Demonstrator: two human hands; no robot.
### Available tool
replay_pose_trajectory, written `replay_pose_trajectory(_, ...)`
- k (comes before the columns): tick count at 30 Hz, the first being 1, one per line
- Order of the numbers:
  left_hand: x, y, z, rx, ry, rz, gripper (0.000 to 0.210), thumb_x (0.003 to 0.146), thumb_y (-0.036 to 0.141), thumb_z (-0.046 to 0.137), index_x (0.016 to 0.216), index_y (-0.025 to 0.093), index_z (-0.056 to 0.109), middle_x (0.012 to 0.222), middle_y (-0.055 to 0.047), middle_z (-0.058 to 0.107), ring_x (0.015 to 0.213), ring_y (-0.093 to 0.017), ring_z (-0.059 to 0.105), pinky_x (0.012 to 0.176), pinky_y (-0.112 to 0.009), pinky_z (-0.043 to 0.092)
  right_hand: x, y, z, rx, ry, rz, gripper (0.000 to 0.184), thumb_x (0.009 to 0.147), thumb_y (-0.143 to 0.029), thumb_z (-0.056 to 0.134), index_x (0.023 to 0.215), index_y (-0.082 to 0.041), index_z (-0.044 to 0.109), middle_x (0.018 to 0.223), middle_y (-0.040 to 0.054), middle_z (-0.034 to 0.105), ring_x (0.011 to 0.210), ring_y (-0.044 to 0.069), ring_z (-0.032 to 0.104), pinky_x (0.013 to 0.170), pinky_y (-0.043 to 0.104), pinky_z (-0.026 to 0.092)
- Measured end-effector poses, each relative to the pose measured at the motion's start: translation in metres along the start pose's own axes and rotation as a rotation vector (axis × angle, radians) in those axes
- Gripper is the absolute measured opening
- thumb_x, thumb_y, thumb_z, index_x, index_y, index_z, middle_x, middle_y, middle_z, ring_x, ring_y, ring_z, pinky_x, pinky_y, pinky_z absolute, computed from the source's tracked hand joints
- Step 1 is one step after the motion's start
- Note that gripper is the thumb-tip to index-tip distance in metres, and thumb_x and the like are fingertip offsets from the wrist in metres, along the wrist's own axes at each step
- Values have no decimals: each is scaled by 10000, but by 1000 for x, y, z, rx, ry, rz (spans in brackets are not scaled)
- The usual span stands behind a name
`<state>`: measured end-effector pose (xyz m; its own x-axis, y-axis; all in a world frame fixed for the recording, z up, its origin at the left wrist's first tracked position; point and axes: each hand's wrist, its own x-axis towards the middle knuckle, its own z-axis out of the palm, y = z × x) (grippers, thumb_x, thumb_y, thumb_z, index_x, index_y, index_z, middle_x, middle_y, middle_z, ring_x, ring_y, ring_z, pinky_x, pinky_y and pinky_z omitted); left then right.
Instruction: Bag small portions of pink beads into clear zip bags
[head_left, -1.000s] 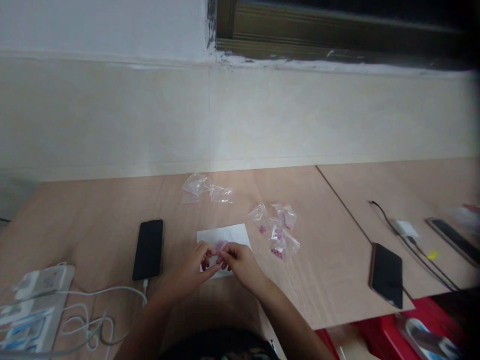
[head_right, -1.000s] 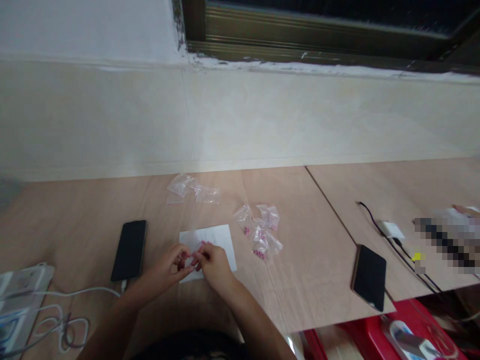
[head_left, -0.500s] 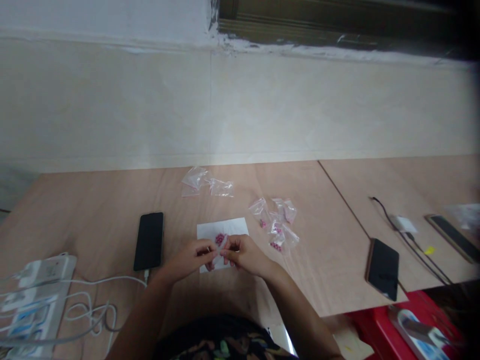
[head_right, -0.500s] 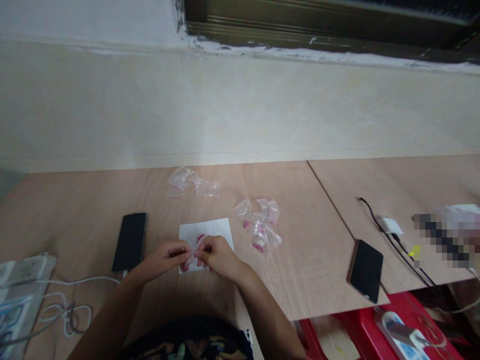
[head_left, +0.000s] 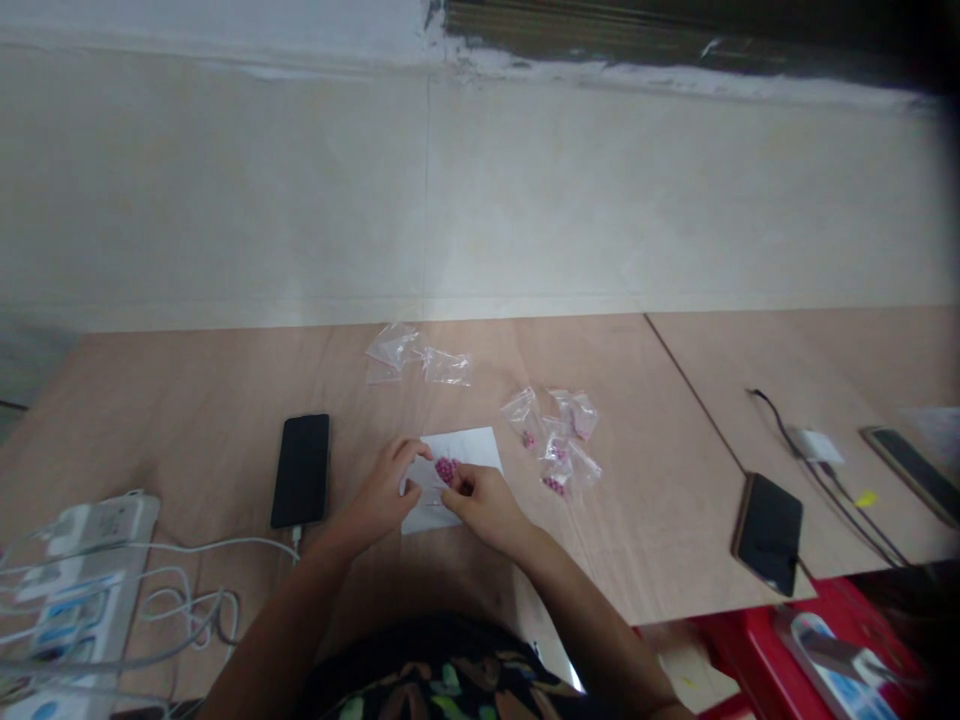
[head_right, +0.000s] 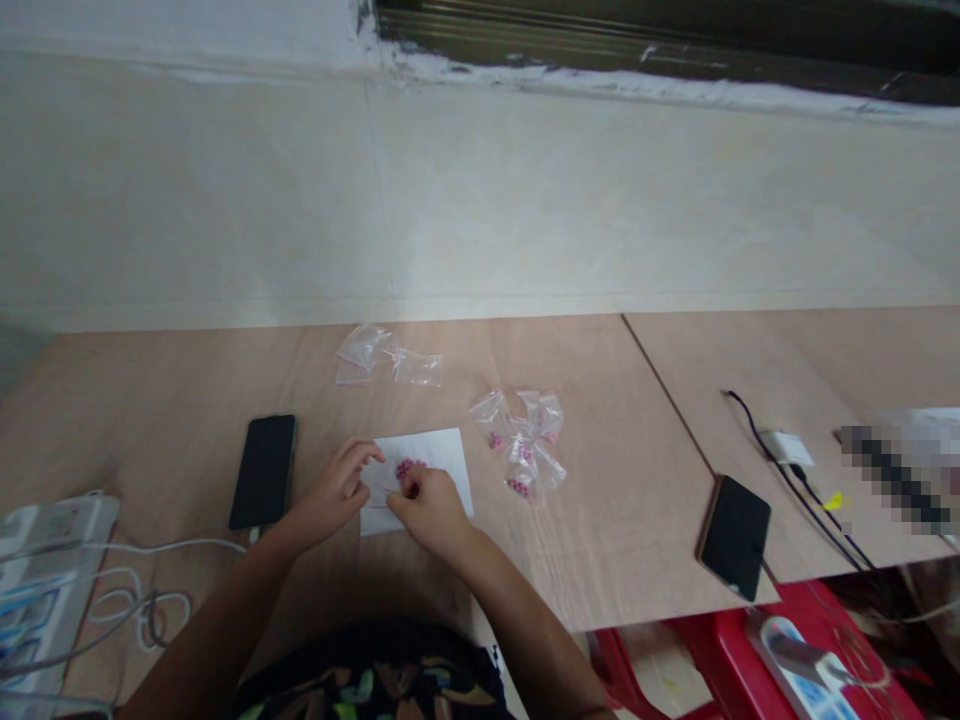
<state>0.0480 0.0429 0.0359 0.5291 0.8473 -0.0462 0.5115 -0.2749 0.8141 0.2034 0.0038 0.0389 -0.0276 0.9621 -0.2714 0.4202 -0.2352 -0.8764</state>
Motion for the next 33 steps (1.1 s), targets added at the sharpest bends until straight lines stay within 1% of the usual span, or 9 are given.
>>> replay_pose_trajectory(2, -3, 5, -7, -36, -90, 73, 359, 700, 38, 420, 1013, 200, 490, 1073, -51, 488, 1046, -188, 435, 944, -354, 329, 2, 2, -2, 38, 23, 16, 187, 633, -195, 498, 481, -183, 389, 460, -57, 389, 460, 79, 362, 455, 201, 269)
replay_pose_trajectory(5, -8, 9, -9, -104, -222, 76, 440, 748, 202, 536, 1163, 218, 391, 1197, -66, 450, 1126, -203, 399, 986, -373, 294, 5, 2, -6, 150, 33, 60, 204, 667, -246, 480, 485, -181, 415, 451, -50, 401, 450, 81, 367, 441, 200, 276)
replay_pose_trajectory(7, -11, 9, -6, -114, -215, 56, 550, 714, 265, 603, 1200, 222, 350, 1224, -74, 431, 1139, -214, 392, 985, -381, 296, 6, 0, -8, 238, 3, 79, 214, 680, -273, 485, 496, -179, 426, 440, -55, 397, 431, 75, 357, 419, 194, 271)
replay_pose_trajectory(11, -8, 1, -3, -99, -135, 31, 394, 751, 278, 569, 1115, 220, 430, 1136, -63, 488, 1090, -205, 437, 963, -377, 323, 7, 8, -12, 380, -105, 96, 255, 743, -368, 442, 574, -178, 461, 452, -60, 399, 373, 67, 329, 372, 192, 260)
replay_pose_trajectory(13, -7, -2, -6, -77, -109, -1, 353, 761, 276, 554, 1093, 222, 446, 1131, -61, 495, 1087, -207, 442, 960, -378, 327, 9, 23, -13, 312, 3, 87, 248, 757, -369, 436, 614, -172, 489, 504, -38, 453, 402, 76, 371, 397, 200, 304)
replay_pose_trajectory(16, -6, -7, -12, -33, -64, -52, 375, 747, 255, 558, 1102, 218, 440, 1134, -68, 501, 1084, -217, 450, 957, -391, 330, 13, 54, -9, 34, 267, 40, 99, 699, -245, 519, 720, -154, 553, 630, 0, 527, 523, 104, 451, 526, 233, 389)
replay_pose_trajectory(18, -7, -10, -14, -9, -34, -72, 410, 727, 247, 574, 1109, 205, 429, 1115, -78, 516, 1067, -224, 466, 947, -405, 339, 17, 72, -3, -103, 321, 21, 182, 682, -163, 509, 848, -142, 580, 734, 27, 547, 583, 118, 477, 594, 257, 413)
replay_pose_trajectory(23, -10, -16, -8, 13, -22, -78, 388, 706, 234, 586, 1067, 186, 452, 1078, -83, 540, 1036, -222, 494, 926, -395, 362, 29, 82, 12, -220, 221, -51, 249, 709, -82, 455, 882, -159, 617, 854, 61, 552, 708, 136, 512, 689, 267, 420)
replay_pose_trajectory(33, -9, -26, -2, 28, -58, -52, 390, 706, 217, 580, 1072, 194, 450, 1094, -88, 531, 1052, -225, 482, 926, -394, 361, 44, 81, 11, -276, 197, 8, 76, 671, -125, 558, 693, -144, 629, 710, 54, 600, 667, 149, 527, 646, 260, 405)
